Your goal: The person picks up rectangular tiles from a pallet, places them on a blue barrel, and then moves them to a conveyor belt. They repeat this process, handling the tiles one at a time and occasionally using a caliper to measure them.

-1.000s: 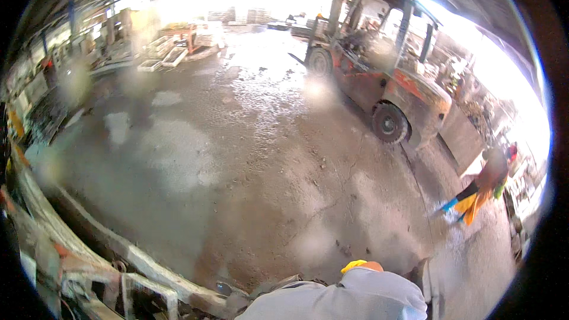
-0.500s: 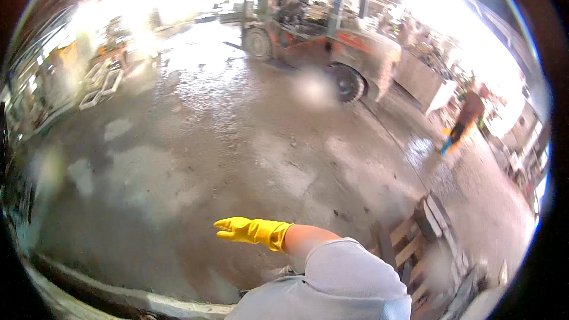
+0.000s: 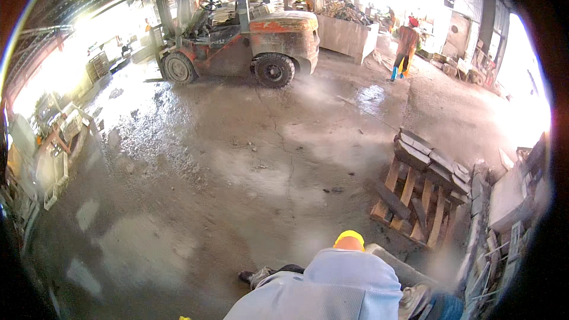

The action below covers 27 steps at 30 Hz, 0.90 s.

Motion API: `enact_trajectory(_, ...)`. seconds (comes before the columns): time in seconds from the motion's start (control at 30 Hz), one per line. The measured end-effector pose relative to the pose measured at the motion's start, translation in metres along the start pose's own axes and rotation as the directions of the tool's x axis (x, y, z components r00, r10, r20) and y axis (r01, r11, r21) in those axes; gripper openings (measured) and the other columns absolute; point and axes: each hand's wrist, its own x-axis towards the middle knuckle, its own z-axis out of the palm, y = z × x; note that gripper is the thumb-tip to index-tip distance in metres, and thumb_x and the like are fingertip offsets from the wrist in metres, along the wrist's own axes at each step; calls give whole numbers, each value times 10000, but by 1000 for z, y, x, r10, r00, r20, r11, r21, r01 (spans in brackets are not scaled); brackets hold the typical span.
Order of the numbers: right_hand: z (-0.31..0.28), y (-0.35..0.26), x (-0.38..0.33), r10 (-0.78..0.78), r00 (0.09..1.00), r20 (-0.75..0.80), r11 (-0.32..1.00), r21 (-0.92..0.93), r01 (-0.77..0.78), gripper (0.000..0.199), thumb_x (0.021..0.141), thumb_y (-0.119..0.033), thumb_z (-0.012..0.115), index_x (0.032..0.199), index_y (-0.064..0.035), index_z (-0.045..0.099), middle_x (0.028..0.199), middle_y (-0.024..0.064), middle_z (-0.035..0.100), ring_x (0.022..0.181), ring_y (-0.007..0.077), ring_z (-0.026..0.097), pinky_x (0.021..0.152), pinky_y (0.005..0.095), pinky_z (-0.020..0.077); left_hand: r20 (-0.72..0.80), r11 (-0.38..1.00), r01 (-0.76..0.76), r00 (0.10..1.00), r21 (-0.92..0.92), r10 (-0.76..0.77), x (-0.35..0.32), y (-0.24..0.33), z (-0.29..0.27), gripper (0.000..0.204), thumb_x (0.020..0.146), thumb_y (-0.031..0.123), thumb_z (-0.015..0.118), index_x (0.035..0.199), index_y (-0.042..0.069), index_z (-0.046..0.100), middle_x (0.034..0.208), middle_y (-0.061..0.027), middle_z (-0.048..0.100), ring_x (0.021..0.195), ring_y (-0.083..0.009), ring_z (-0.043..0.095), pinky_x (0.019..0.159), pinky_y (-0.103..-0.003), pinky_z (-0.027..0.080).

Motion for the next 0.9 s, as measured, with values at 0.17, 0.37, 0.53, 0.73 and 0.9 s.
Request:
enact_trajectory(0.17,25,-160,43,-407,907,110,870,-257,421,537,1008,-397,581,1499,-181,600,1581,206,524,1469,386,494,1207,510,406,90,1000,-17,996,19,16,69,-14,-26,841,942,622,589,1484,-16,513,1414,-309,556,1297,-443,534,1059,-541,448)
enact_trajectory(0.37,-9,-558,49,-690,695,-202,636,291,715,737,1020,-589,574,1521,-49,564,1609,200,507,1508,371,448,1263,475,331,156,999,38,987,16,-40,126,-48,-59,792,954,577,608,1477,-13,535,1421,-301,574,1316,-432,545,1082,-520,451)
enact_trajectory(0.53,-63,-691,-29,-839,370,-400,222,369,902,641,1002,-448,649,1475,-21,584,1407,225,678,1321,392,629,1126,456,485,110,995,98,989,-5,-97,164,-107,-102,751,964,540,625,1470,-10,554,1427,-294,589,1332,-422,555,1101,-501,453)
enact_trajectory(0.73,34,-669,-38,-813,499,-301,553,-130,823,533,1086,-399,539,1573,-186,511,1650,215,440,1460,393,502,1193,487,422,-29,945,288,955,-153,-295,172,-257,-195,702,976,495,645,1462,-7,576,1433,-285,607,1352,-411,567,1123,-480,455)
enact_trajectory(0.9,74,-717,-52,-690,715,111,684,-225,694,524,1067,-381,558,1551,-181,531,1610,207,476,1439,393,521,1188,495,425,-84,849,441,872,-291,-482,103,-396,-258,662,986,457,661,1456,-5,595,1439,-278,622,1368,-402,577,1142,-461,458)
